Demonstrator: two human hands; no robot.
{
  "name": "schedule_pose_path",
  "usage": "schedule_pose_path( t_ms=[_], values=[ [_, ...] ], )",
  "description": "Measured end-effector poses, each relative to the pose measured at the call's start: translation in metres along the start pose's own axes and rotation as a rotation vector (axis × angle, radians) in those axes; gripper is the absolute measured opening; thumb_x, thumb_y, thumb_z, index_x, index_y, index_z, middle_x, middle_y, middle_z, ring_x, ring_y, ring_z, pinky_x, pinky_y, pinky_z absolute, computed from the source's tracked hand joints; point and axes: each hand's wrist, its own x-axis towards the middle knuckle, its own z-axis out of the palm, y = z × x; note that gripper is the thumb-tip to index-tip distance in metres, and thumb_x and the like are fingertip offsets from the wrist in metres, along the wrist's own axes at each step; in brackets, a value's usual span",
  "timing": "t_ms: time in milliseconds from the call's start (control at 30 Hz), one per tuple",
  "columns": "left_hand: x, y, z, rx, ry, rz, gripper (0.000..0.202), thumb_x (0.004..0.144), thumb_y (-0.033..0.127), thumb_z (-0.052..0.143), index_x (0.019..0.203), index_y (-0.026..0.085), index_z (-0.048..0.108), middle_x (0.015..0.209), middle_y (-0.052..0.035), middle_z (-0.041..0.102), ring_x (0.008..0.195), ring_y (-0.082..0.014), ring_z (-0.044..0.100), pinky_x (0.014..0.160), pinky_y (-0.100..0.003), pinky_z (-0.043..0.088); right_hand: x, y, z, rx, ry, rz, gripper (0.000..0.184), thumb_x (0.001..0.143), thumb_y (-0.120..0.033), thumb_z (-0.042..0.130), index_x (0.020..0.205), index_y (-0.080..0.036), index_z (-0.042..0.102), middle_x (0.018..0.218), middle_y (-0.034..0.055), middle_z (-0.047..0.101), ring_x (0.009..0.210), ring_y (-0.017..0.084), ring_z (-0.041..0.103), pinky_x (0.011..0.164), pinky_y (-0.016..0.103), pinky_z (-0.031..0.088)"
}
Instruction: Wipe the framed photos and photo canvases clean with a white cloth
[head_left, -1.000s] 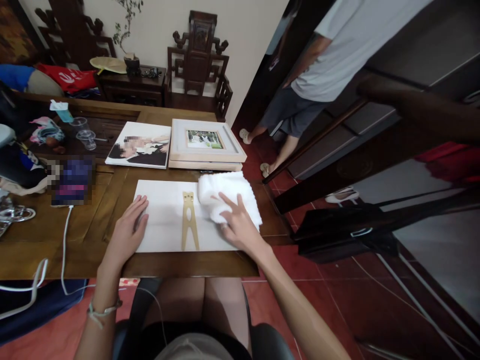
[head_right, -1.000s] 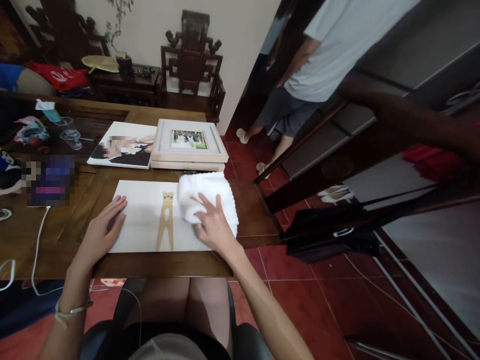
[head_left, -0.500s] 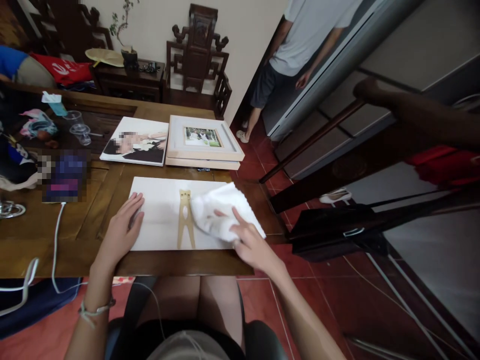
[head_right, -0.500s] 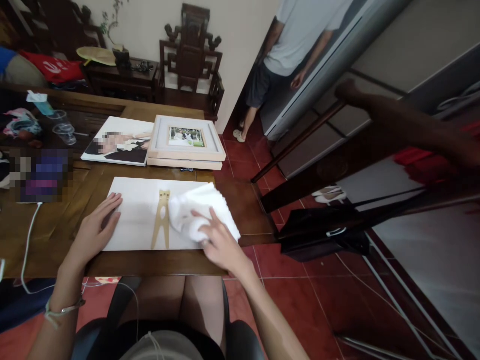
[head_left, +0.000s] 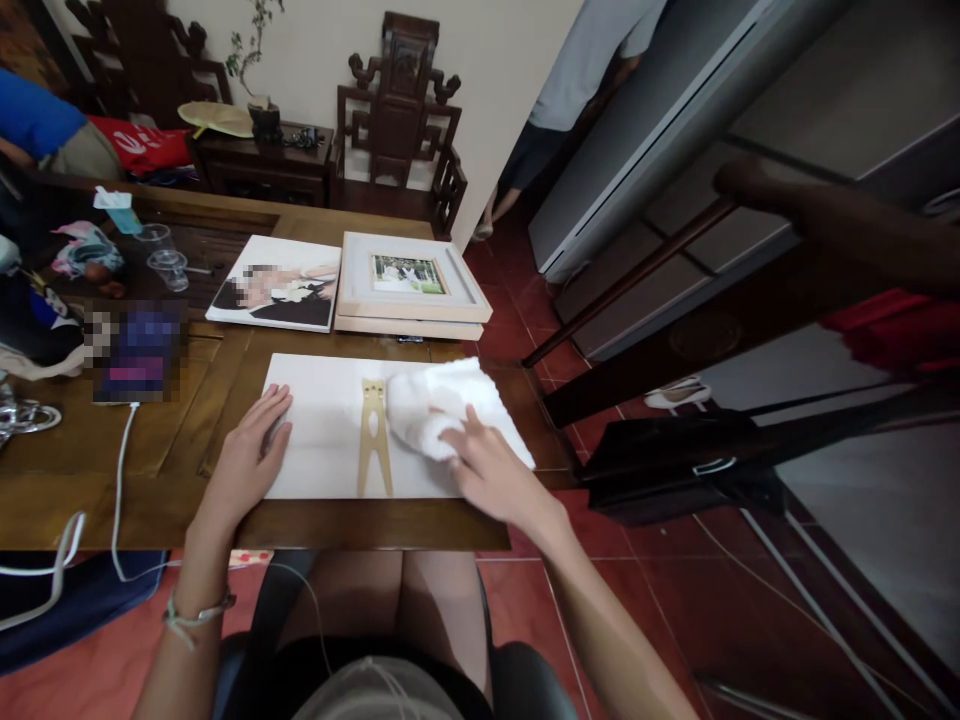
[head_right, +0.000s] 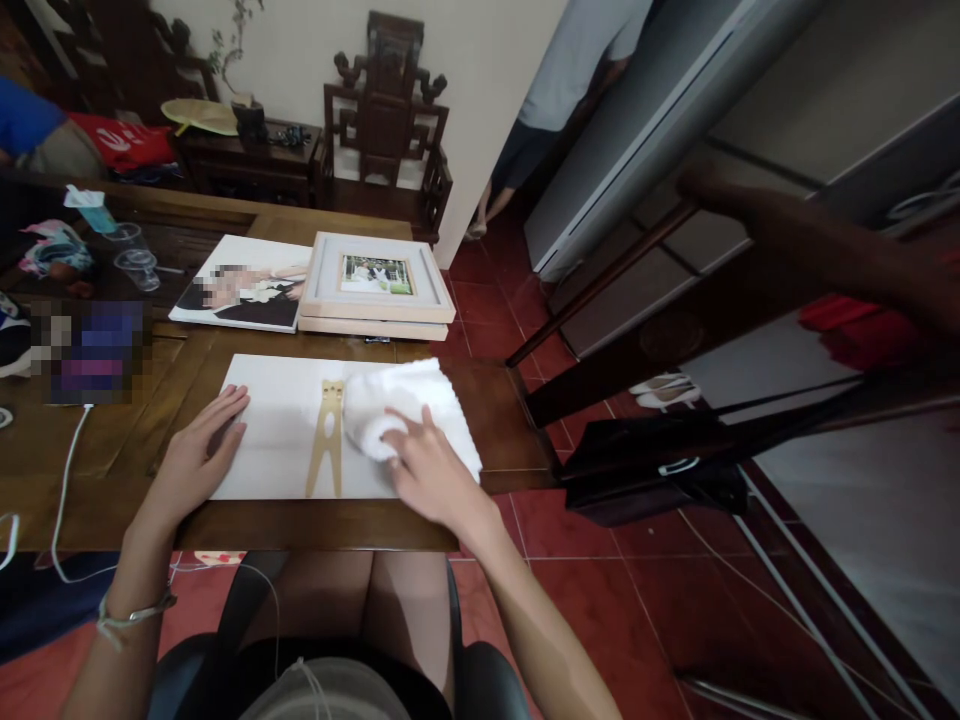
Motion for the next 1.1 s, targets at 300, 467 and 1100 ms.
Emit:
schedule_pose_path(
  t_ms=[300, 467, 1100],
  values=[
    [0.001, 0.001, 0.001, 0.015, -0.012, -0.011, 0.043, 0.097, 0.036, 0.043, 0.130, 0.014, 0.058, 0.144, -0.0111, 0.054, 0.139, -0.0228, 0.043, 0.118, -0.048, 0.032, -0.059, -0.022, -0.018, 0.134, -0.245, -0.008, 0.034, 0.069, -0.003, 0.040, 0.088, -0.021, 0.062, 0.126, 0.0077, 0.067, 0.130, 0.027, 0.053, 0.115, 0.056, 0.031],
    [0.001, 0.001, 0.000, 0.005, -0.013, -0.010, 0.043, 0.097, 0.036, 0.043, 0.129, 0.012, 0.059, 0.143, -0.0120, 0.054, 0.139, -0.0234, 0.043, 0.118, -0.047, 0.032, 0.013, 0.033, -0.001, 0.097, 0.017, 0.051, 0.022, 0.083, -0.014, 0.039, 0.089, -0.021, 0.060, 0.122, 0.0093, 0.068, 0.117, 0.028, 0.061, 0.115, 0.058, 0.029],
    [0.000, 0.000, 0.001, 0.010, -0.010, -0.006, 0.043, 0.097, 0.036, 0.042, 0.131, 0.015, 0.057, 0.144, -0.0113, 0.053, 0.140, -0.0234, 0.042, 0.118, -0.049, 0.032, -0.072, -0.039, -0.012, 0.109, -0.326, -0.070, 0.044, 0.062, 0.002, 0.044, 0.095, -0.020, 0.063, 0.148, 0.0074, 0.049, 0.144, 0.028, 0.032, 0.119, 0.058, 0.021]
  ],
)
